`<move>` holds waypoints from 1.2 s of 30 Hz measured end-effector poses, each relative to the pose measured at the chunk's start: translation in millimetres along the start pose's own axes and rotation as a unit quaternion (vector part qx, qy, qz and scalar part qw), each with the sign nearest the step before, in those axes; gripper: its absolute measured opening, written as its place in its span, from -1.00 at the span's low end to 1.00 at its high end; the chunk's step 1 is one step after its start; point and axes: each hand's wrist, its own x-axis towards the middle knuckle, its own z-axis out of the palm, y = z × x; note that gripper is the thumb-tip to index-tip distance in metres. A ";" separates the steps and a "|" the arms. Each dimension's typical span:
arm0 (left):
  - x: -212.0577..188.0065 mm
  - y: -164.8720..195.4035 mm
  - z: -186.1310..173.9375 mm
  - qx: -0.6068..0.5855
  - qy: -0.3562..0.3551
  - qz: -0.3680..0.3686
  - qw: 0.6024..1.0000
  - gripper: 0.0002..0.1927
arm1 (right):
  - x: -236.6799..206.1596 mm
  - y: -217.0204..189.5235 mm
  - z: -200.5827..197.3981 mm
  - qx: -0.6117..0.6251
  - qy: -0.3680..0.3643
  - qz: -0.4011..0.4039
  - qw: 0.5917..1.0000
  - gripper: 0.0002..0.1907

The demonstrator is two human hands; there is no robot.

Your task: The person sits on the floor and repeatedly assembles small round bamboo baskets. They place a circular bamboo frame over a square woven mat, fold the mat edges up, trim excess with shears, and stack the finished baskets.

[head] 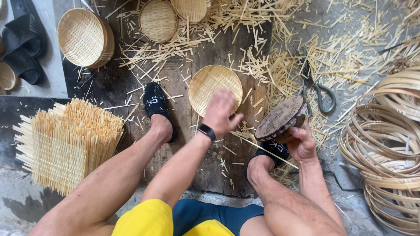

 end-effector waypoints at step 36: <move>-7.4 -375.0 -231.0 0.126 0.145 -0.323 0.927 -0.57 | 34.8 -0.2 1.7 -0.058 0.071 0.029 0.995 -0.18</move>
